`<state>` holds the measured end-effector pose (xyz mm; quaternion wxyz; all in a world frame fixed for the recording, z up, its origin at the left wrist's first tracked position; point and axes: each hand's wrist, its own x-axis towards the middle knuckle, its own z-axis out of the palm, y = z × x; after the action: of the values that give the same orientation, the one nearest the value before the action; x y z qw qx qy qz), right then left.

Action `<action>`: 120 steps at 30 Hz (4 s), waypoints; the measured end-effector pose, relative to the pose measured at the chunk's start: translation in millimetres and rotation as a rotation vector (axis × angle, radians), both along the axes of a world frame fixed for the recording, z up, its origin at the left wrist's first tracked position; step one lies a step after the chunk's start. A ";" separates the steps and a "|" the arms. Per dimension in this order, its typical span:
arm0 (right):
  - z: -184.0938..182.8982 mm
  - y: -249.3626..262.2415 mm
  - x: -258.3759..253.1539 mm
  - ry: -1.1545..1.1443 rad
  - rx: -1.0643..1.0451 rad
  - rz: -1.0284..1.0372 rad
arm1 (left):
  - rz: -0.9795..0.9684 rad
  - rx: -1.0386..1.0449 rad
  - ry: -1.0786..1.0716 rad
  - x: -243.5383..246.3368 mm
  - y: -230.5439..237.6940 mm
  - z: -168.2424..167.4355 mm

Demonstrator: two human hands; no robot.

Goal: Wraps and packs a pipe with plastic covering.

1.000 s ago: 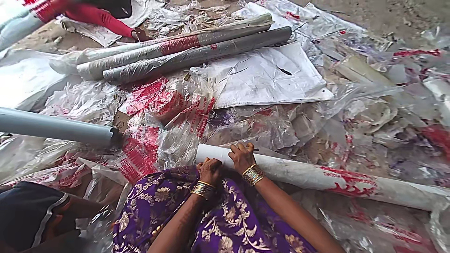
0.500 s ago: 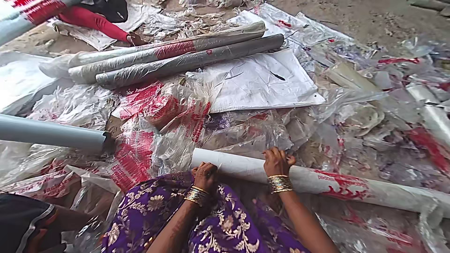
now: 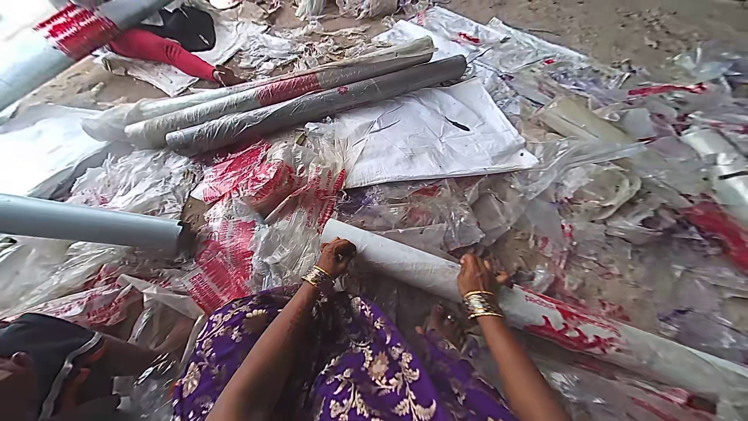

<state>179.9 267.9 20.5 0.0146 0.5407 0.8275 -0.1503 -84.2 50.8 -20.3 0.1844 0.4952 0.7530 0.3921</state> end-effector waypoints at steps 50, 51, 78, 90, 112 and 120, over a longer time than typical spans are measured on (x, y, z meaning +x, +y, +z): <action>-18.9 -8.9 16.8 0.070 0.151 0.041 | -0.400 -0.506 0.222 45.9 -14.8 18.0; -19.6 -11.0 20.0 0.070 0.162 0.054 | -0.416 -0.515 0.234 50.8 -20.6 13.5; -11.3 -8.4 22.4 0.059 0.078 0.100 | -0.101 -0.204 0.069 30.0 -43.3 55.7; -24.0 -18.0 29.8 0.130 0.211 0.119 | -0.411 -0.205 0.425 12.7 -13.8 35.1; -24.4 -17.1 29.6 0.135 0.210 0.117 | -0.457 -0.426 0.415 13.4 2.6 42.5; -19.7 -17.6 22.9 0.101 0.184 0.084 | -0.230 -0.689 0.160 18.9 51.8 58.5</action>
<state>202.8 250.3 0.8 -0.0705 0.4963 0.8595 -0.1001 -65.4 102.6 38.2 0.3237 0.5144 0.7924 0.0524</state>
